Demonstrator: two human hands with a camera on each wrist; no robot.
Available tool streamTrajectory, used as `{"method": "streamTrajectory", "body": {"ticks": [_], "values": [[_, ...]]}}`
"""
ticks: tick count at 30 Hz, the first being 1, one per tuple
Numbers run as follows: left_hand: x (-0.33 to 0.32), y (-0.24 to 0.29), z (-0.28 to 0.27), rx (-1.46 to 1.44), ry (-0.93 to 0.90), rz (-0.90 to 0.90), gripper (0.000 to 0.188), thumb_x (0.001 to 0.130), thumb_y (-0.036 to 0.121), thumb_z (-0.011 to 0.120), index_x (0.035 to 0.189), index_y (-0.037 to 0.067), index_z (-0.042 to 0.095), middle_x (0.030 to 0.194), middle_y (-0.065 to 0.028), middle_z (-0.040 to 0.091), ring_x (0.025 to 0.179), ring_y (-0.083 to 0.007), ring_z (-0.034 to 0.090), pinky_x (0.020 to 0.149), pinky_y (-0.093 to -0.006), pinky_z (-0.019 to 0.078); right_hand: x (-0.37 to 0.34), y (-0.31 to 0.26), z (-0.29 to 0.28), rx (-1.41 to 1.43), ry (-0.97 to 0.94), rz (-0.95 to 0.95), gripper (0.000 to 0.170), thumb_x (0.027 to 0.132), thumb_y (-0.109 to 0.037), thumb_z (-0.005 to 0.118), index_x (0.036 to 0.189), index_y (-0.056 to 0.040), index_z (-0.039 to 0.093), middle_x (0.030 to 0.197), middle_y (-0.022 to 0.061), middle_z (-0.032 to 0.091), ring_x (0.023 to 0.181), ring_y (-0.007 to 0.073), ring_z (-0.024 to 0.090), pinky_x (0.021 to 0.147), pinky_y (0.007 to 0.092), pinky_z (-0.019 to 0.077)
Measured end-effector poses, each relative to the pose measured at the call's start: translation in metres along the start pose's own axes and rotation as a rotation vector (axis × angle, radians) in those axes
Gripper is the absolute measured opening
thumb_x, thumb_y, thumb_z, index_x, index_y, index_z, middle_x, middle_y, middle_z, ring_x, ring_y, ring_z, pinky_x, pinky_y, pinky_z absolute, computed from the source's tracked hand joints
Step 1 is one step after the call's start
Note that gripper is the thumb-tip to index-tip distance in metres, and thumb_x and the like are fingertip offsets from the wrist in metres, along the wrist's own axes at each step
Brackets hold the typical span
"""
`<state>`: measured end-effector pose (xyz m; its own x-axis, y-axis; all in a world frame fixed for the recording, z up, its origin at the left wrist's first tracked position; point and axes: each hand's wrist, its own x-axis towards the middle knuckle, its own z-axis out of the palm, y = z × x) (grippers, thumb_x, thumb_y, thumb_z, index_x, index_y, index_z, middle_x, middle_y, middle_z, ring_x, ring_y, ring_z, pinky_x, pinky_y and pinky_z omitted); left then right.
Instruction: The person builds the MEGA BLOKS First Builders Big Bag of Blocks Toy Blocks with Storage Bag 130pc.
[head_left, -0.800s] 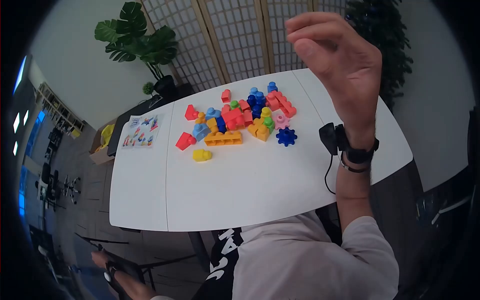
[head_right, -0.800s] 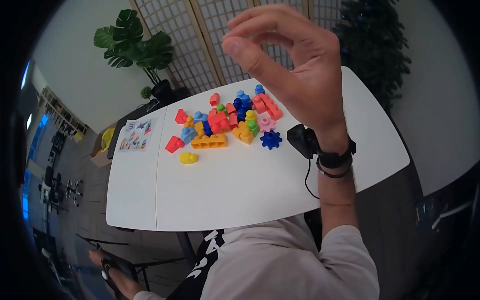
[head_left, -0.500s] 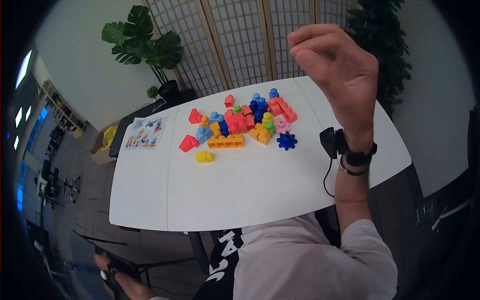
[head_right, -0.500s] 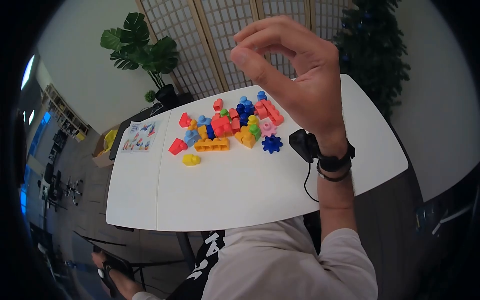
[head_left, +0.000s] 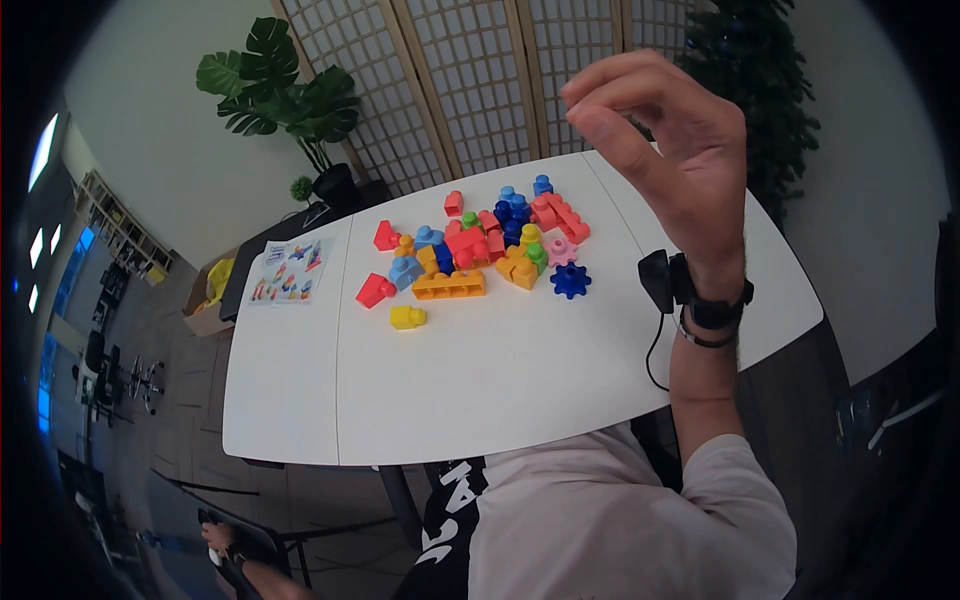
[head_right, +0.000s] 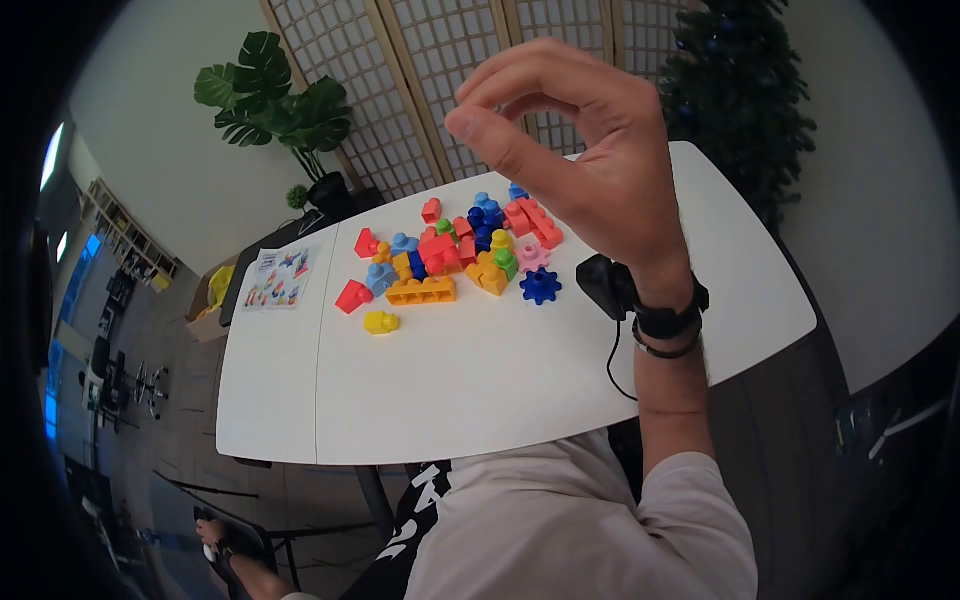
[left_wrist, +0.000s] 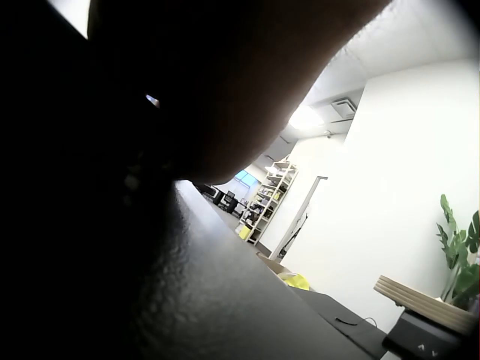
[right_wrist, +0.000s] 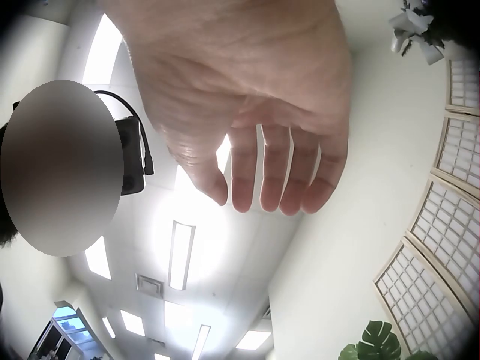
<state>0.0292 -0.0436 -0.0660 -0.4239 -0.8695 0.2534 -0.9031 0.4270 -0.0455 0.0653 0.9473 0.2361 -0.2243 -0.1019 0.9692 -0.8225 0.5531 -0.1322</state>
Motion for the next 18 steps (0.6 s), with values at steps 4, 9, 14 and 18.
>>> {"method": "streamTrajectory", "body": {"ticks": [4,9,14,18], "values": [[0.000,-0.001,-0.005,0.024,0.033,0.064,0.048,0.107,0.034,0.066,0.151,0.020,0.052,0.157,-0.0102,0.051,0.141,-0.0423,0.056,0.106,-0.0653,0.0526,0.000,0.002,0.004,-0.017,-0.015,0.001,0.010,0.097,-0.013,0.083,0.102,-0.0048,0.083,0.106,0.0086,0.079,0.097,0.0163,0.077,0.088,0.0303,0.0627],[-0.023,0.022,-0.044,0.068,0.172,0.026,0.060,0.100,0.048,0.074,0.149,0.019,0.055,0.153,-0.0102,0.052,0.138,-0.0415,0.057,0.103,-0.0643,0.0544,-0.001,0.006,0.009,0.025,-0.025,0.053,0.009,0.097,-0.012,0.083,0.103,-0.0054,0.083,0.105,0.0076,0.079,0.095,0.0145,0.076,0.086,0.0289,0.0610],[0.002,0.064,-0.087,-0.020,0.445,0.153,0.073,0.095,0.054,0.077,0.152,0.015,0.053,0.147,-0.0132,0.053,0.131,-0.0410,0.058,0.094,-0.0633,0.0577,-0.002,0.006,0.015,0.042,-0.031,0.074,0.009,0.097,-0.012,0.083,0.102,-0.0051,0.083,0.104,0.0075,0.079,0.094,0.0142,0.075,0.086,0.0286,0.0601],[-0.019,0.142,-0.160,-0.212,0.692,0.418,0.064,0.096,0.056,0.075,0.145,0.018,0.059,0.147,-0.0116,0.056,0.129,-0.0403,0.059,0.091,-0.0628,0.0584,0.000,0.002,0.017,0.048,-0.052,0.107,0.007,0.097,-0.011,0.082,0.101,-0.0047,0.082,0.103,0.0077,0.079,0.094,0.0150,0.075,0.085,0.0284,0.0598]]}}
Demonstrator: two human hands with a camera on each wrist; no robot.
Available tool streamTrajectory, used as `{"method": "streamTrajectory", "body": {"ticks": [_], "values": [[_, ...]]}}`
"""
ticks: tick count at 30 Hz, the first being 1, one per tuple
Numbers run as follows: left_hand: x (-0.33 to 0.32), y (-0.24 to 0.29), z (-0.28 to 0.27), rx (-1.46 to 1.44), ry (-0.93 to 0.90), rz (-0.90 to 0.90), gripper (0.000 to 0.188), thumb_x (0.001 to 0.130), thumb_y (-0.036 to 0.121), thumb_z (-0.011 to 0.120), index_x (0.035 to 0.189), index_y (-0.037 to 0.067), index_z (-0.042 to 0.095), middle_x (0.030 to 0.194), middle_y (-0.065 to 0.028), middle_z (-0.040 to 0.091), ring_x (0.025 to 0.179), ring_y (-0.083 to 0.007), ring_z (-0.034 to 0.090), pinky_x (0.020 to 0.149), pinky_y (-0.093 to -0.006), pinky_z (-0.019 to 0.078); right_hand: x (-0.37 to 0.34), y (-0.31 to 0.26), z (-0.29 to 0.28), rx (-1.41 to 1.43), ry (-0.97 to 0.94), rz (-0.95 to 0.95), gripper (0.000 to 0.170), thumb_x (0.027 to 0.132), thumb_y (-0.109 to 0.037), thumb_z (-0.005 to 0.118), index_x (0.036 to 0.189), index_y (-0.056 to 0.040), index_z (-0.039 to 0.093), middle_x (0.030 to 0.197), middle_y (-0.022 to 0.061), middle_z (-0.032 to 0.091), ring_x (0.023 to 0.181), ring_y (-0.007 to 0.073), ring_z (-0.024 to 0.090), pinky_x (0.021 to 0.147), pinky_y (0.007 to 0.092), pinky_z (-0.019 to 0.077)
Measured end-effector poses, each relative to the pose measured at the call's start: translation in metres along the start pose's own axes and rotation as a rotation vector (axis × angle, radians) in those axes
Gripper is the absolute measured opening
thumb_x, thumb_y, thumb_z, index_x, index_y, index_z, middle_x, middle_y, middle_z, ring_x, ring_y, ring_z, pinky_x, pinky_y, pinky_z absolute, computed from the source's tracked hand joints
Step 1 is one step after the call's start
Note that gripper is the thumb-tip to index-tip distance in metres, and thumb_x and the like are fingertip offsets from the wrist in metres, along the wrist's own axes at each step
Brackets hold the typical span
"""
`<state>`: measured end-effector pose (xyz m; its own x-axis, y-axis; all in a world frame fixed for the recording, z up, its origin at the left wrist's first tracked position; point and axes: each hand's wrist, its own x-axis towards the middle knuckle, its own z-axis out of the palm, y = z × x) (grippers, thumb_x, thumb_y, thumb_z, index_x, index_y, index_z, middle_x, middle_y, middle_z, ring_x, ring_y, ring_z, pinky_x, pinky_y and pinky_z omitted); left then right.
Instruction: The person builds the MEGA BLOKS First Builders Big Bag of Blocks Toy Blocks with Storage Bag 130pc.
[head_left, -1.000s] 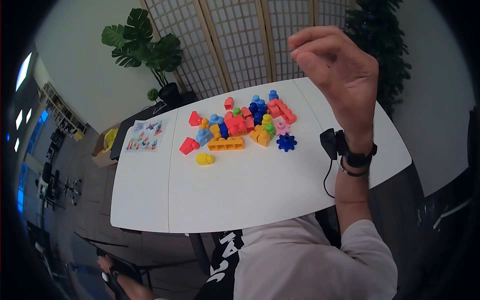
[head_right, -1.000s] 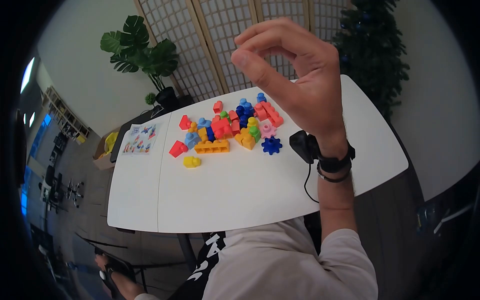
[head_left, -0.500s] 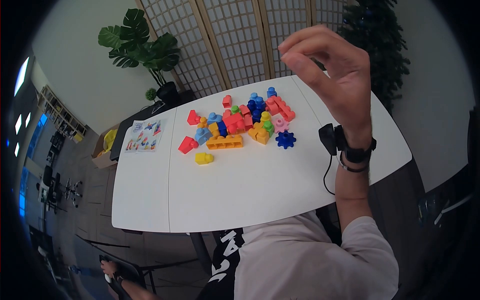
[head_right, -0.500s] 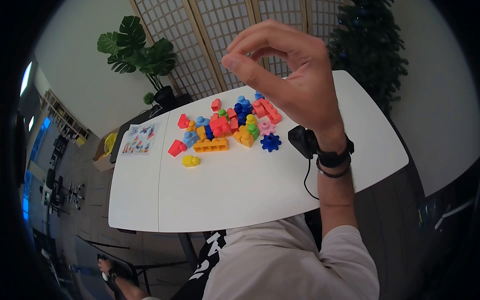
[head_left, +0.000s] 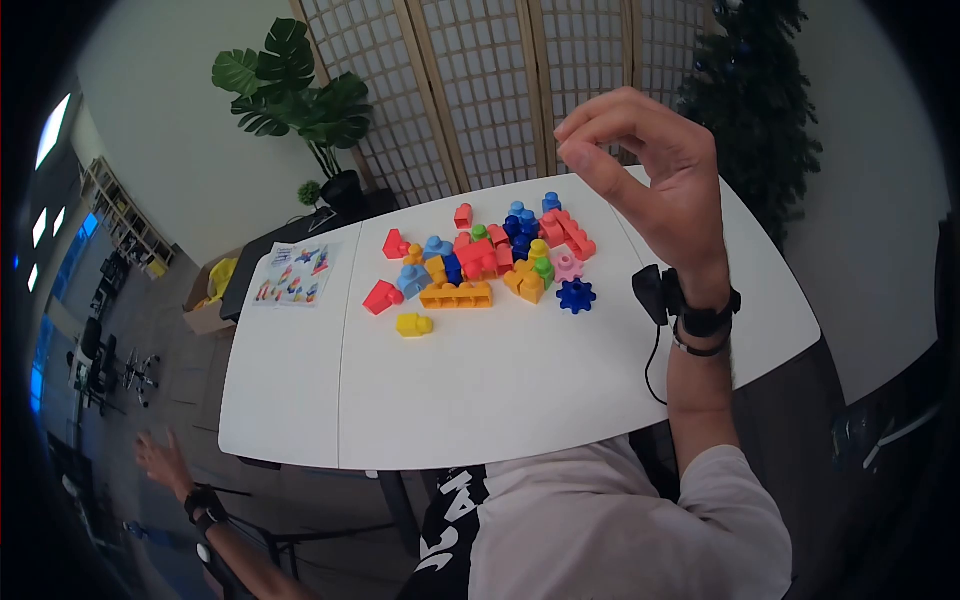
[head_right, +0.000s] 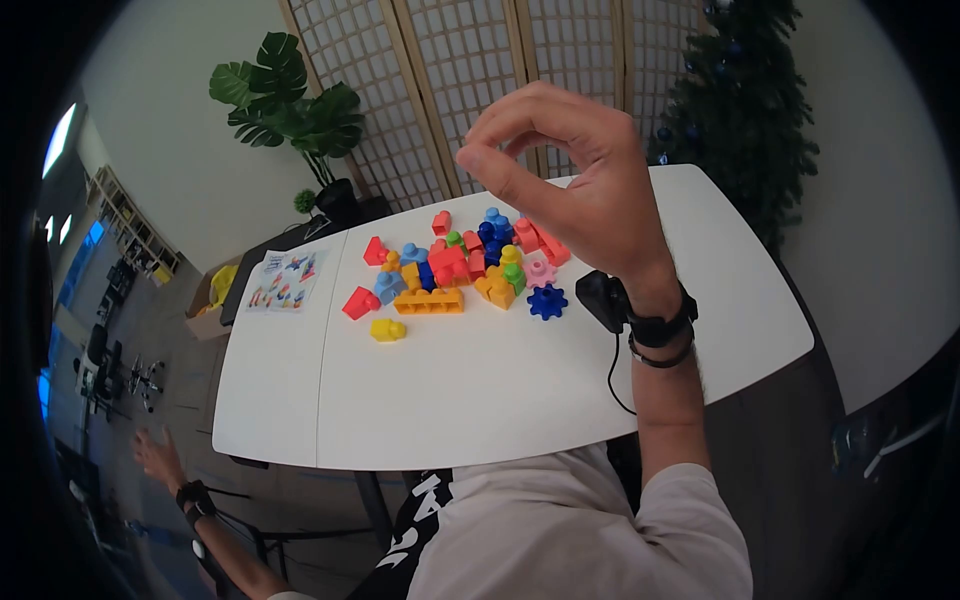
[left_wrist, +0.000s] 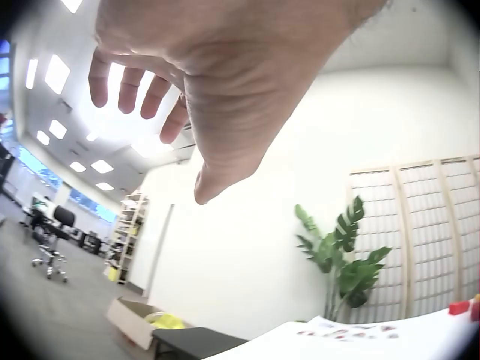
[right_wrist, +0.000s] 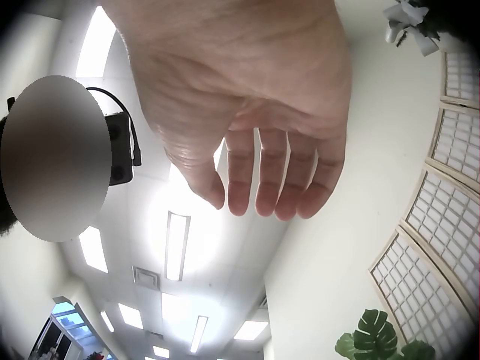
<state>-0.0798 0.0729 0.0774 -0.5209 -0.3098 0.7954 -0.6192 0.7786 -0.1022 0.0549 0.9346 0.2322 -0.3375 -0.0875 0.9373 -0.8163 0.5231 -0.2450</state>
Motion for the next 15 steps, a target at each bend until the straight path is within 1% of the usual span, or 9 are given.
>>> {"method": "streamTrajectory", "body": {"ticks": [2,4,6,8,10,12,14,15], "values": [[0.027,0.055,-0.026,-0.201,0.096,0.099,0.060,0.097,0.051,0.077,0.144,0.017,0.060,0.149,-0.0128,0.055,0.130,-0.0417,0.058,0.092,-0.0617,0.0581,0.000,-0.001,-0.002,-0.016,-0.004,-0.005,0.006,0.096,-0.010,0.082,0.100,-0.0046,0.082,0.103,0.0078,0.079,0.094,0.0153,0.075,0.086,0.0285,0.0597],[0.043,0.116,-0.061,-0.389,0.155,0.258,0.058,0.097,0.044,0.080,0.143,0.015,0.060,0.149,-0.0156,0.056,0.133,-0.0437,0.057,0.101,-0.0590,0.0545,0.000,-0.003,-0.004,-0.031,-0.008,-0.008,0.006,0.096,-0.009,0.082,0.099,-0.0045,0.082,0.103,0.0080,0.079,0.094,0.0156,0.075,0.086,0.0286,0.0597],[0.055,0.177,-0.078,-0.502,0.307,0.397,0.060,0.096,0.038,0.082,0.144,0.011,0.059,0.148,-0.0183,0.057,0.134,-0.0449,0.056,0.109,-0.0555,0.0494,0.000,-0.005,-0.005,-0.046,0.012,0.023,0.005,0.094,-0.008,0.083,0.097,-0.0046,0.082,0.103,0.0085,0.079,0.095,0.0158,0.075,0.087,0.0292,0.0597],[0.046,0.244,-0.132,-0.718,0.193,0.477,0.063,0.092,0.033,0.085,0.143,0.006,0.060,0.151,-0.0198,0.056,0.136,-0.0456,0.054,0.115,-0.0533,0.0439,0.000,-0.007,-0.006,-0.046,0.015,0.039,0.004,0.094,-0.008,0.083,0.097,-0.0047,0.082,0.103,0.0086,0.079,0.096,0.0158,0.075,0.087,0.0294,0.0596],[0.025,0.300,-0.186,-0.912,0.112,0.608,0.059,0.091,0.027,0.086,0.140,0.004,0.061,0.148,-0.0207,0.057,0.135,-0.0448,0.055,0.114,-0.0523,0.0450,-0.001,-0.006,-0.008,-0.050,0.021,0.057,0.004,0.095,-0.008,0.083,0.096,-0.0047,0.081,0.103,0.0087,0.079,0.097,0.0158,0.075,0.088,0.0296,0.0594],[0.012,0.345,-0.210,-1.102,-0.057,0.797,0.052,0.090,0.023,0.088,0.133,0.005,0.064,0.138,-0.0190,0.065,0.126,-0.0407,0.062,0.107,-0.0486,0.0510,0.000,-0.004,-0.010,-0.046,0.026,0.043,0.004,0.094,-0.009,0.083,0.096,-0.0049,0.081,0.104,0.0088,0.079,0.097,0.0162,0.075,0.089,0.0304,0.0592],[-0.007,0.379,-0.237,-1.211,-0.498,0.919,0.049,0.088,0.022,0.090,0.128,0.005,0.068,0.127,-0.0145,0.072,0.114,-0.0342,0.070,0.098,-0.0434,0.0568,0.001,-0.003,-0.011,-0.048,0.030,0.049,0.004,0.094,-0.009,0.083,0.095,-0.0051,0.081,0.104,0.0087,0.079,0.097,0.0168,0.075,0.089,0.0309,0.0592],[-0.016,0.397,-0.243,-1.194,-0.543,1.021,0.048,0.087,0.022,0.091,0.127,0.006,0.069,0.124,-0.0131,0.074,0.111,-0.0316,0.072,0.095,-0.0416,0.0582,0.003,-0.002,-0.015,-0.046,0.035,0.063,0.004,0.094,-0.009,0.083,0.095,-0.0053,0.082,0.104,0.0087,0.079,0.097,0.0174,0.076,0.089,0.0315,0.0593]]}}
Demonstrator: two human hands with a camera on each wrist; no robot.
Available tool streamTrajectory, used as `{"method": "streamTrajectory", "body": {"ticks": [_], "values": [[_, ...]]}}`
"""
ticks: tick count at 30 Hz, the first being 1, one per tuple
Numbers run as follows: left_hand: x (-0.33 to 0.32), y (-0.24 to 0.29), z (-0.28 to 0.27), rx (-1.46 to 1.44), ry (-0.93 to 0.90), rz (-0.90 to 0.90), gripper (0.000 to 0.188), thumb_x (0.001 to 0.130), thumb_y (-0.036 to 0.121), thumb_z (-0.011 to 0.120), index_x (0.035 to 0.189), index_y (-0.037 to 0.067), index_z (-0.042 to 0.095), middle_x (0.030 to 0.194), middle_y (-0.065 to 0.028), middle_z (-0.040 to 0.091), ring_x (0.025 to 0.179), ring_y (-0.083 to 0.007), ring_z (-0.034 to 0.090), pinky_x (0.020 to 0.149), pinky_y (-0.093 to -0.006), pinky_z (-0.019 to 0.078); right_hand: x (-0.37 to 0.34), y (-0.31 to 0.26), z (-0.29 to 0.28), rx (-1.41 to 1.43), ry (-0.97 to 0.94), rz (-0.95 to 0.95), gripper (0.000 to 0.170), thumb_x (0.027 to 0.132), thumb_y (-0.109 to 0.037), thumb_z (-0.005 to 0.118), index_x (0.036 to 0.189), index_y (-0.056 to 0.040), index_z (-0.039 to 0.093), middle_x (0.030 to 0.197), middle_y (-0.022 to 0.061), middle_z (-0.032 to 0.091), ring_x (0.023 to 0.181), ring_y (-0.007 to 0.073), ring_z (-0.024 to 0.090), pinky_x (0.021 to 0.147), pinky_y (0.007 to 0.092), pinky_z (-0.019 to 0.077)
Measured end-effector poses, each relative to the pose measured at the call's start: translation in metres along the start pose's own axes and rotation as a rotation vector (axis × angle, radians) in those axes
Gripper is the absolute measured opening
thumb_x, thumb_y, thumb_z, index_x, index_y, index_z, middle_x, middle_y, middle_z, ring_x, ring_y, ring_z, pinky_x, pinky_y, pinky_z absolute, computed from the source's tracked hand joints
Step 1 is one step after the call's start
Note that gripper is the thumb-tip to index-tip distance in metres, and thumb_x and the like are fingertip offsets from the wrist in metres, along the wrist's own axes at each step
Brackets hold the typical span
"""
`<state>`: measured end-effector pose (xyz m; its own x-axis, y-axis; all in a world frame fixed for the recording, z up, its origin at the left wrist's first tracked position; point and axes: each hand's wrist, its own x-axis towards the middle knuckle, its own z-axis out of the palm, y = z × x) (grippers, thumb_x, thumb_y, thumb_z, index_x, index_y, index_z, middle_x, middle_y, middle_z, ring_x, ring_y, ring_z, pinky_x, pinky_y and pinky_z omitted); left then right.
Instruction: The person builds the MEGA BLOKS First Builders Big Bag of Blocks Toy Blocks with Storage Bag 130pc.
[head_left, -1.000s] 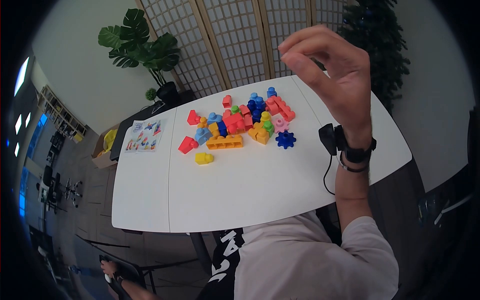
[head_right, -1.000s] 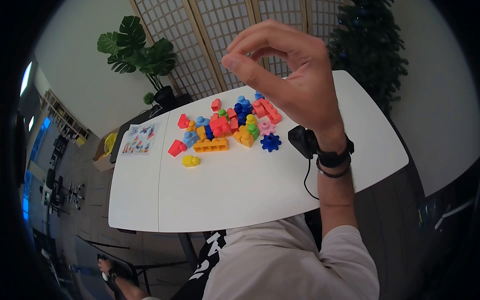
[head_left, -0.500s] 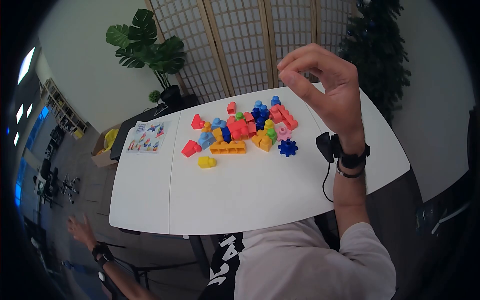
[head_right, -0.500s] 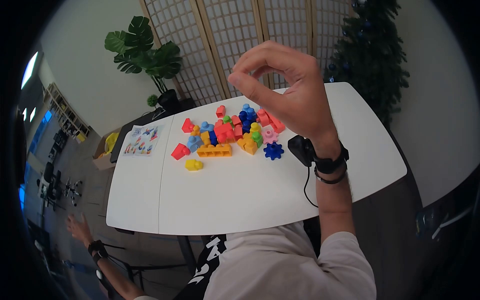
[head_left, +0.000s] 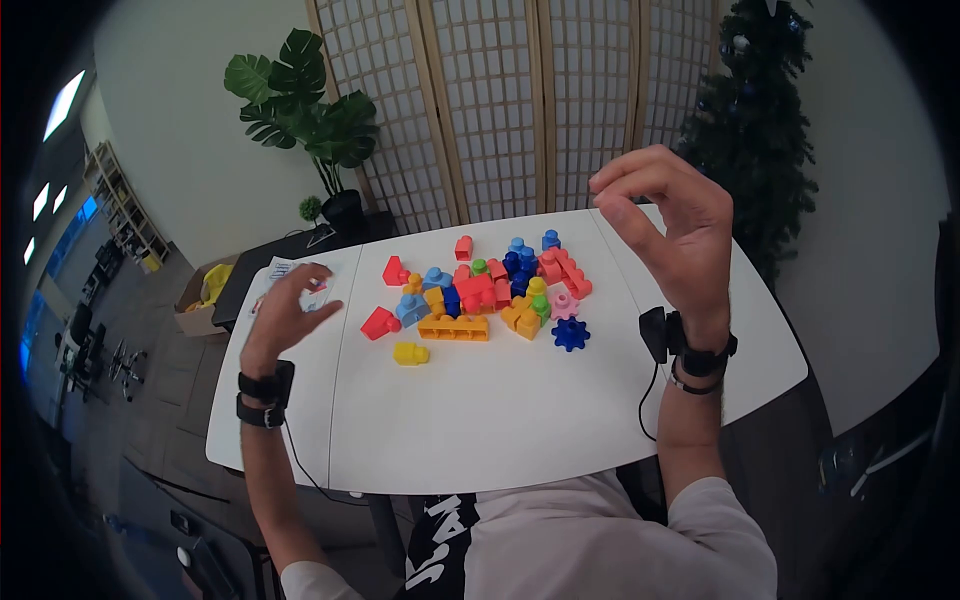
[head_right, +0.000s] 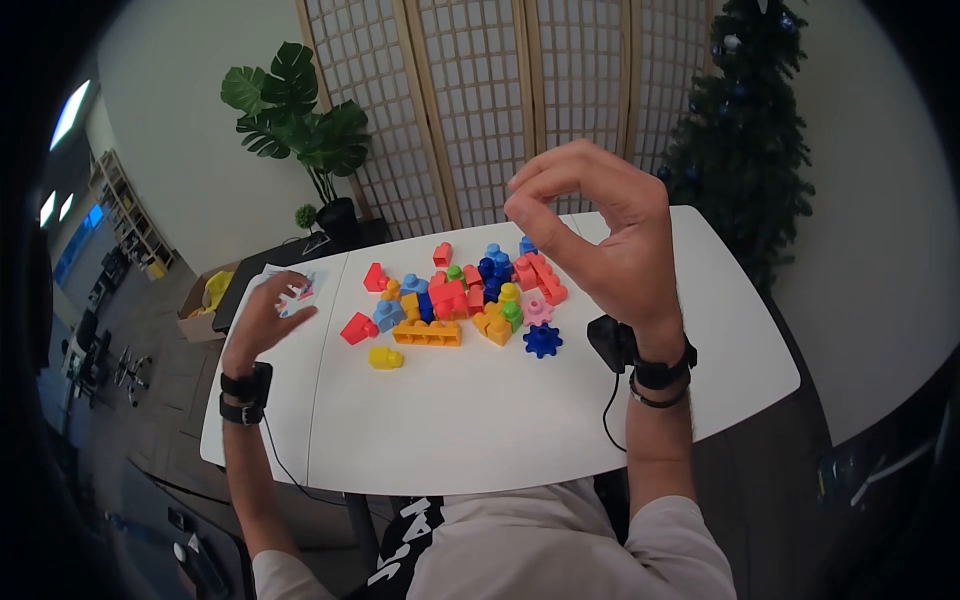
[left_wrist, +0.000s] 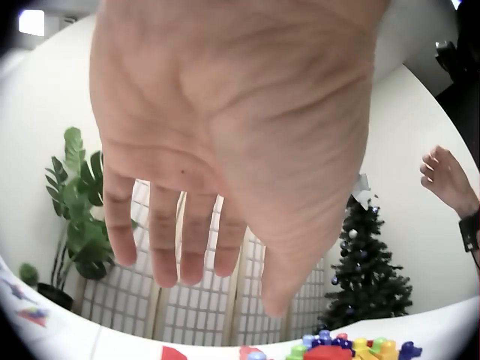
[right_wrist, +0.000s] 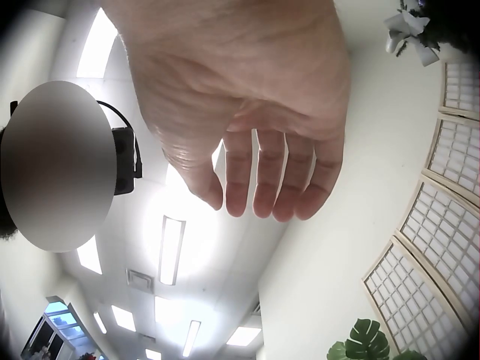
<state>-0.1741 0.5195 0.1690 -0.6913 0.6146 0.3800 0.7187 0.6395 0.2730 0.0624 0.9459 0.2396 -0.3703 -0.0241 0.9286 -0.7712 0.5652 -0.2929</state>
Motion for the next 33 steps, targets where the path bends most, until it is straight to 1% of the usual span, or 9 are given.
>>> {"method": "streamTrajectory", "body": {"ticks": [4,7,9,15,21,23,26,28,33], "values": [[0.025,0.029,0.055,0.001,-0.265,0.044,0.049,0.086,0.022,0.092,0.129,0.007,0.073,0.126,-0.0123,0.077,0.113,-0.0283,0.074,0.096,-0.0395,0.0602,0.000,0.008,0.011,0.026,0.006,0.036,0.005,0.093,-0.007,0.084,0.095,-0.0040,0.081,0.101,0.0083,0.079,0.093,0.0175,0.074,0.085,0.0321,0.0587],[0.038,0.044,0.090,-0.043,-0.232,0.252,0.048,0.090,0.027,0.088,0.130,0.007,0.072,0.128,-0.0134,0.076,0.119,-0.0335,0.071,0.099,-0.0429,0.0593,0.000,0.021,0.032,-0.014,-0.098,0.051,0.010,0.092,-0.011,0.085,0.095,-0.0029,0.080,0.096,0.0072,0.078,0.089,0.0173,0.072,0.079,0.0317,0.0572],[0.047,0.067,0.106,-0.023,-0.240,0.257,0.051,0.092,0.030,0.087,0.134,0.007,0.070,0.129,-0.0156,0.075,0.120,-0.0345,0.071,0.100,-0.0442,0.0583,-0.001,0.033,0.048,-0.030,-0.282,0.142,0.010,0.093,-0.012,0.084,0.100,-0.0051,0.082,0.099,0.0064,0.079,0.092,0.0170,0.074,0.082,0.0314,0.0589],[0.078,0.084,0.161,-0.028,-0.164,0.323,0.060,0.092,0.038,0.084,0.138,0.004,0.066,0.122,-0.0193,0.074,0.115,-0.0370,0.071,0.099,-0.0471,0.0581,-0.006,0.051,0.075,0.043,-0.395,0.210,0.014,0.092,-0.014,0.084,0.099,-0.0028,0.081,0.097,0.0066,0.079,0.087,0.0169,0.072,0.078,0.0316,0.0582],[0.084,0.109,0.135,-0.054,-0.289,0.169,0.061,0.094,0.036,0.082,0.138,-0.004,0.068,0.115,-0.0224,0.079,0.108,-0.0338,0.076,0.099,-0.0434,0.0587,-0.006,0.054,0.066,-0.007,-0.465,0.231,0.021,0.091,-0.019,0.085,0.104,-0.0030,0.080,0.096,0.0077,0.077,0.089,0.0199,0.073,0.081,0.0333,0.0586],[0.083,0.107,0.124,-0.464,-0.390,-0.050,0.057,0.099,0.033,0.076,0.140,-0.006,0.068,0.119,-0.0222,0.079,0.104,-0.0256,0.079,0.099,-0.0379,0.0584,-0.013,0.057,0.068,-0.028,-0.497,0.263,0.025,0.091,-0.021,0.086,0.108,-0.0037,0.080,0.098,0.0079,0.077,0.092,0.0223,0.074,0.085,0.0353,0.0589],[0.074,0.088,0.120,-0.858,-0.472,-0.064,0.055,0.103,0.033,0.071,0.140,-0.007,0.068,0.119,-0.0184,0.079,0.100,-0.0196,0.079,0.100,-0.0326,0.0566,-0.033,0.058,0.083,-0.297,-0.511,0.126,0.034,0.089,-0.023,0.086,0.116,-0.0052,0.077,0.102,0.0092,0.076,0.100,0.0294,0.073,0.094,0.0407,0.0572],[0.062,0.089,0.110,-0.892,-0.513,-0.089,0.053,0.104,0.032,0.068,0.140,-0.007,0.068,0.119,-0.0166,0.079,0.101,-0.0197,0.078,0.101,-0.0319,0.0559,-0.036,0.050,0.094,-0.295,-0.743,0.281,0.039,0.088,-0.023,0.087,0.120,-0.0048,0.075,0.105,0.0111,0.076,0.104,0.0350,0.071,0.099,0.0442,0.0546],[0.038,0.087,0.110,-0.949,-0.559,-0.124,0.050,0.106,0.033,0.068,0.138,-0.005,0.070,0.119,-0.0140,0.078,0.108,-0.0192,0.077,0.105,-0.0300,0.0531,-0.047,0.060,0.116,-0.223,-0.923,0.312,0.037,0.088,-0.022,0.086,0.116,-0.0017,0.075,0.101,0.0139,0.075,0.100,0.0353,0.071,0.092,0.0445,0.0555]]}}
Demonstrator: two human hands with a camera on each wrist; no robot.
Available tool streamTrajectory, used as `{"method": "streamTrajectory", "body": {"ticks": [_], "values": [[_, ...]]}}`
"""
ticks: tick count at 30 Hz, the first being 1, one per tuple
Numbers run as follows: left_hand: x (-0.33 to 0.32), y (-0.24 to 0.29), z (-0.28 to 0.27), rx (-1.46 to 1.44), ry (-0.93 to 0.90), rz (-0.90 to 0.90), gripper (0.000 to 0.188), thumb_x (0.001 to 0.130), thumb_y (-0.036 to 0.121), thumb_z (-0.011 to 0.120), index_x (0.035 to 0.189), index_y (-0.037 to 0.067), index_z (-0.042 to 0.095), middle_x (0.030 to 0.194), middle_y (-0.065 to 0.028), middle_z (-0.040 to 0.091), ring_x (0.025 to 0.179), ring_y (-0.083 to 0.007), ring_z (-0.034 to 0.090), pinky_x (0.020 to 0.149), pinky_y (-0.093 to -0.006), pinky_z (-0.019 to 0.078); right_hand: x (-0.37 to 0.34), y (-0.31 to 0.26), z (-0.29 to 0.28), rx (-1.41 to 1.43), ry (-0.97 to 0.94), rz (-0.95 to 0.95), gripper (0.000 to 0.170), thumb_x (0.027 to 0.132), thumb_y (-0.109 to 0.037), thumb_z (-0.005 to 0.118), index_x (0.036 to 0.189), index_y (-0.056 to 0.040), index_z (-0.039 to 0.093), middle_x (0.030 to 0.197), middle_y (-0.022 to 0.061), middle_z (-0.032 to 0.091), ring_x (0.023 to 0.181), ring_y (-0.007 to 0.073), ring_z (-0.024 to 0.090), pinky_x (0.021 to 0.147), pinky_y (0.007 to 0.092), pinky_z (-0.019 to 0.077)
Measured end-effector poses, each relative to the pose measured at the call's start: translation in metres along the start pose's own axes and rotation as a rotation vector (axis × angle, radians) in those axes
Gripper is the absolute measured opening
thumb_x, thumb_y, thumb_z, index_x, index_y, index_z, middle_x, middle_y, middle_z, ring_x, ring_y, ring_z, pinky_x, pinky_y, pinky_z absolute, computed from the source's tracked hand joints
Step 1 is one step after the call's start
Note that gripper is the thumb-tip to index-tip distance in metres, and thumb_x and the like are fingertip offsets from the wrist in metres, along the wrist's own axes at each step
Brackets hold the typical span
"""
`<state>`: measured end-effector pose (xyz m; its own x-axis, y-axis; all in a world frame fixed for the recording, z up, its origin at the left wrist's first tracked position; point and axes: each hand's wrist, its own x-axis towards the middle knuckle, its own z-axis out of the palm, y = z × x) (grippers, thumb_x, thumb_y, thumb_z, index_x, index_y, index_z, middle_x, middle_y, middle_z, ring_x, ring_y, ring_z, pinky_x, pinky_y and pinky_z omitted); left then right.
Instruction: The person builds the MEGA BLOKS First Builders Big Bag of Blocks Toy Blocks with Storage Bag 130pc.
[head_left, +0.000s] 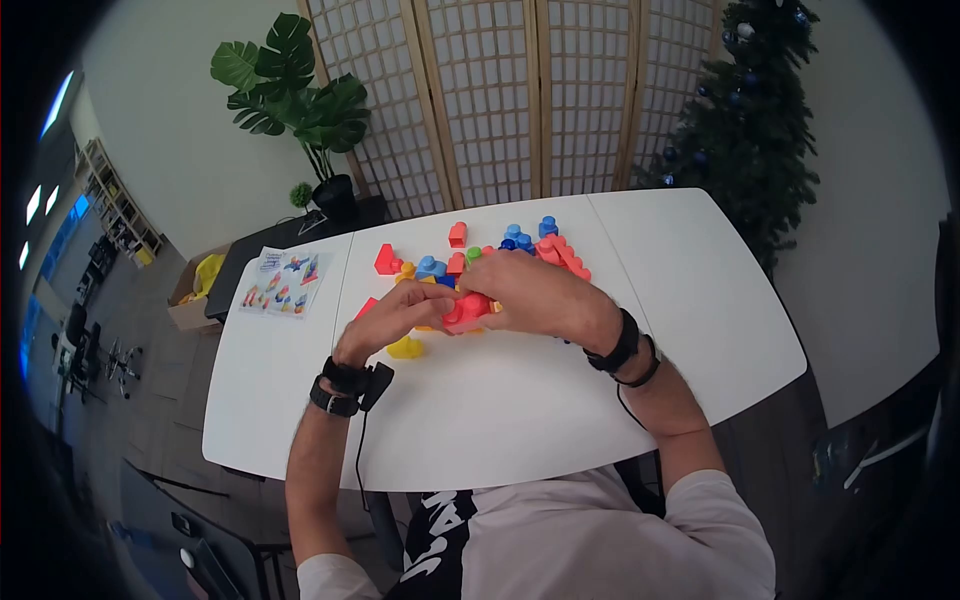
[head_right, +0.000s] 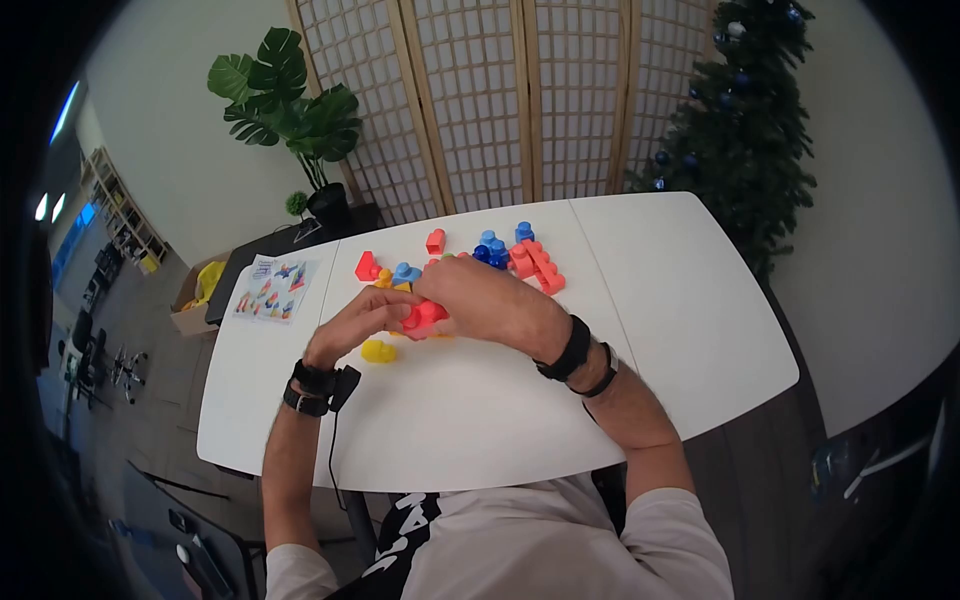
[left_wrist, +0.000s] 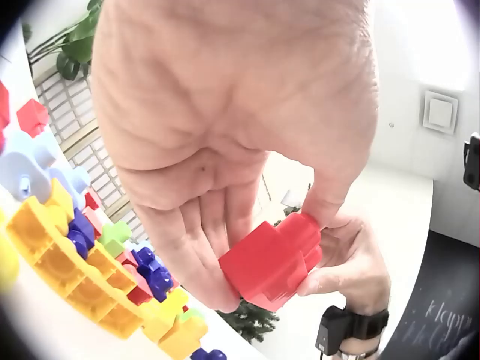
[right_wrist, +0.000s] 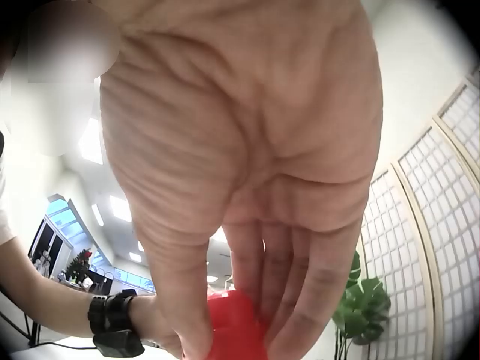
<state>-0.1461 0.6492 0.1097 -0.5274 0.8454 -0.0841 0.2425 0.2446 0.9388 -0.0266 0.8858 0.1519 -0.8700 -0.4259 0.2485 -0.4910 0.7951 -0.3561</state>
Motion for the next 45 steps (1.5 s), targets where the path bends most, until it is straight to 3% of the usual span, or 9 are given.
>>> {"method": "streamTrajectory", "body": {"ticks": [3,5,8,20,24,26,32,39,45], "values": [[-0.006,-0.013,0.006,-0.057,0.003,0.005,0.048,0.101,0.028,0.078,0.136,-0.004,0.071,0.117,-0.0125,0.079,0.110,-0.0199,0.076,0.100,-0.0312,0.0560,-0.002,0.016,0.020,0.037,0.003,-0.044,0.036,0.087,-0.022,0.086,0.113,0.0007,0.075,0.098,0.0162,0.074,0.096,0.0342,0.071,0.087,0.0440,0.0561],[-0.011,-0.015,0.019,0.254,0.006,0.267,0.047,0.090,0.020,0.090,0.128,-0.003,0.074,0.111,-0.0124,0.080,0.101,-0.0217,0.077,0.092,-0.0332,0.0592,-0.009,0.026,0.034,0.063,0.035,-0.068,0.036,0.086,-0.022,0.086,0.111,0.0017,0.075,0.097,0.0172,0.073,0.092,0.0334,0.071,0.083,0.0434,0.0565],[-0.005,-0.035,0.037,0.627,0.078,0.333,0.046,0.082,0.014,0.095,0.121,-0.002,0.075,0.108,-0.0108,0.078,0.096,-0.0214,0.075,0.087,-0.0340,0.0619,-0.023,0.037,0.052,0.069,-0.058,0.010,0.036,0.085,-0.021,0.086,0.108,0.0041,0.075,0.094,0.0179,0.073,0.085,0.0311,0.073,0.077,0.0409,0.0573],[0.011,-0.066,0.067,0.661,0.018,0.231,0.036,0.077,0.015,0.091,0.106,-0.002,0.077,0.094,-0.0127,0.076,0.084,-0.0249,0.073,0.079,-0.0346,0.0595,-0.046,0.062,0.110,0.091,-0.026,0.046,0.027,0.074,-0.016,0.082,0.085,0.0052,0.069,0.083,0.0197,0.068,0.081,0.0379,0.069,0.076,0.0450,0.0545],[0.014,-0.070,0.069,0.701,0.043,0.232,0.042,0.074,0.018,0.091,0.109,-0.001,0.076,0.095,-0.0134,0.074,0.085,-0.0284,0.071,0.079,-0.0373,0.0582,-0.048,0.067,0.118,0.067,-0.053,0.082,0.029,0.074,-0.016,0.082,0.089,0.0051,0.070,0.090,0.0212,0.069,0.091,0.0386,0.069,0.081,0.0453,0.0546],[0.009,-0.066,0.072,0.696,0.064,0.247,0.044,0.076,0.019,0.091,0.112,0.000,0.075,0.099,-0.0134,0.075,0.088,-0.0278,0.072,0.079,-0.0370,0.0587,-0.051,0.066,0.118,0.026,-0.017,0.058,0.041,0.076,-0.019,0.084,0.108,0.0047,0.072,0.099,0.0194,0.070,0.099,0.0361,0.068,0.087,0.0448,0.0538],[-0.034,-0.018,0.023,0.715,0.370,0.234,0.043,0.086,0.015,0.090,0.123,0.003,0.073,0.110,-0.0127,0.074,0.096,-0.0250,0.073,0.079,-0.0359,0.0621,-0.075,0.058,0.087,0.161,-0.049,0.078,0.069,0.082,-0.026,0.089,0.140,0.0026,0.063,0.113,0.0150,0.072,0.112,0.0302,0.068,0.097,0.0389,0.0546],[-0.046,-0.082,-0.066,0.877,0.467,0.236,0.042,0.086,0.005,0.083,0.126,0.006,0.074,0.128,-0.0160,0.074,0.114,-0.0340,0.073,0.101,-0.0432,0.0591,-0.085,0.049,0.042,0.089,-0.154,0.137,0.052,0.088,-0.024,0.087,0.130,0.0015,0.070,0.114,0.0158,0.075,0.104,0.0281,0.074,0.093,0.0385,0.0596],[-0.042,-0.100,-0.074,0.821,0.456,-0.025,0.051,0.080,0.012,0.092,0.127,0.005,0.074,0.113,-0.0150,0.079,0.108,-0.0343,0.076,0.099,-0.0406,0.0612,-0.075,0.042,0.022,0.128,-0.072,0.118,0.037,0.092,-0.021,0.083,0.118,0.0021,0.073,0.103,0.0158,0.075,0.092,0.0286,0.074,0.084,0.0378,0.0586]]}}
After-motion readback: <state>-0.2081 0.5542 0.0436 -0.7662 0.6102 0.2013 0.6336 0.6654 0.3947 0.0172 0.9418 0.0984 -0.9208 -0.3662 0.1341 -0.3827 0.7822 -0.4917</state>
